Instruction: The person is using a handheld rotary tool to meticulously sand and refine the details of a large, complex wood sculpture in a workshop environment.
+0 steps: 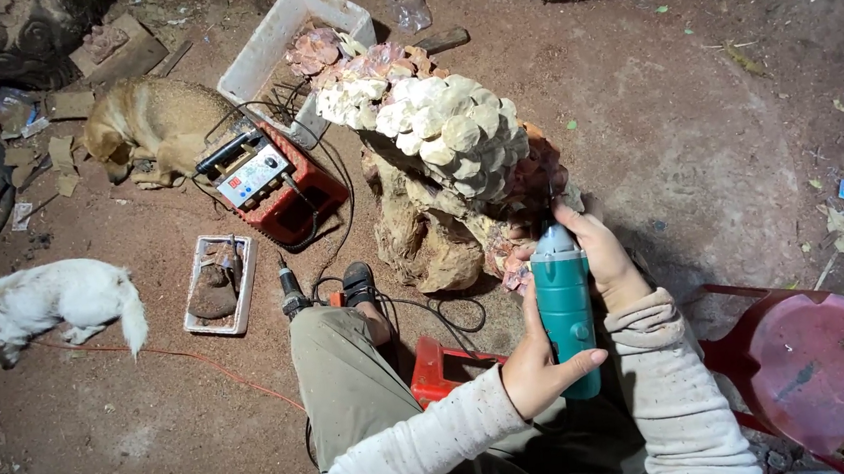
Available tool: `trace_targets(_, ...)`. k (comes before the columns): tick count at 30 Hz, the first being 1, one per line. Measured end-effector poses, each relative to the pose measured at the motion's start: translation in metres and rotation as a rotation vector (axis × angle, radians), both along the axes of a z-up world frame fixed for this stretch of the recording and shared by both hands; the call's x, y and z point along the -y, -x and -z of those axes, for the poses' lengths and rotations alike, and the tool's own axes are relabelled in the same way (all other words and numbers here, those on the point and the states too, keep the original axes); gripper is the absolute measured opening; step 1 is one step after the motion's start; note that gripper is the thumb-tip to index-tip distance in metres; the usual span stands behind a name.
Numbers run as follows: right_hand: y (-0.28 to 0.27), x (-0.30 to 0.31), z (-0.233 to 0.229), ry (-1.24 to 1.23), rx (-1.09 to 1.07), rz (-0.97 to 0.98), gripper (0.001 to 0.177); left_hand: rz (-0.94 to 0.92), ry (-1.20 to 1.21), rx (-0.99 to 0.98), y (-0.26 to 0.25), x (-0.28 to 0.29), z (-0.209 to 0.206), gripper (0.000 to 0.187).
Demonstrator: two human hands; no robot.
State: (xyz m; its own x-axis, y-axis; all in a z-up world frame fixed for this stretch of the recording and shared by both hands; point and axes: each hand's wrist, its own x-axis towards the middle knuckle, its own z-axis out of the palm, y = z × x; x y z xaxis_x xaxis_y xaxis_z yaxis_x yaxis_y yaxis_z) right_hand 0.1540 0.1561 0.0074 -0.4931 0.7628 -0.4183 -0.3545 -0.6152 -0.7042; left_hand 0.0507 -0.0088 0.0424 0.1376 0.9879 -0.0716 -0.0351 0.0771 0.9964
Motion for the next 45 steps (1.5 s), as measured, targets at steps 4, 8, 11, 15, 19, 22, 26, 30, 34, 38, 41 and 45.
trace_targets(4, -0.002, 0.005, 0.020, -0.056, 0.100, 0.120, 0.027, -0.004, -0.010, -0.008, 0.006, 0.008, 0.009, 0.118)
trace_targets(8, 0.006, 0.024, -0.019, -0.109, 0.102, -0.038, 0.039, 0.074, 0.043, 0.047, 0.026, 0.019, 0.015, 0.119)
trace_targets(11, 0.007, 0.037, -0.027, -0.273, 0.159, -0.135, 0.045, 0.120, 0.023, 0.058, 0.048, 0.028, 0.015, 0.122)
trace_targets(15, 0.012, 0.063, -0.010, -0.459, 0.186, -0.177, 0.044, 0.230, -0.009, -0.030, 0.078, 0.050, 0.021, 0.135)
trace_targets(19, 0.023, 0.090, -0.011, -0.365, -0.092, -0.140, 0.045, 0.366, 0.098, -0.128, 0.099, 0.079, 0.013, 0.147)
trace_targets(22, 0.035, 0.106, -0.012, -0.338, -0.207, -0.110, 0.044, 0.406, 0.070, -0.196, 0.104, 0.096, 0.016, 0.142)
trace_targets(26, 0.046, 0.127, 0.001, -0.242, -0.232, -0.072, 0.047, 0.368, 0.040, -0.187, 0.106, 0.118, 0.036, 0.131)
trace_targets(30, 0.057, 0.150, 0.000, -0.171, -0.275, 0.005, 0.048, 0.315, -0.184, -0.239, 0.104, 0.137, 0.072, 0.124)
trace_targets(34, 0.053, 0.169, -0.015, -0.229, -0.256, 0.099, 0.048, 0.352, -0.244, -0.198, 0.108, 0.143, 0.075, 0.119)
trace_targets(38, 0.046, 0.188, -0.027, -0.244, -0.230, 0.218, 0.052, 0.400, -0.356, -0.215, 0.106, 0.143, 0.081, 0.118)
trace_targets(41, 0.038, 0.210, -0.020, -0.235, -0.279, 0.274, 0.054, 0.445, -0.395, -0.201, 0.105, 0.142, 0.085, 0.115)
trace_targets(45, 0.028, 0.245, -0.014, -0.377, -0.194, 0.314, 0.074, 0.513, -0.368, -0.184, 0.104, 0.143, 0.079, 0.111)
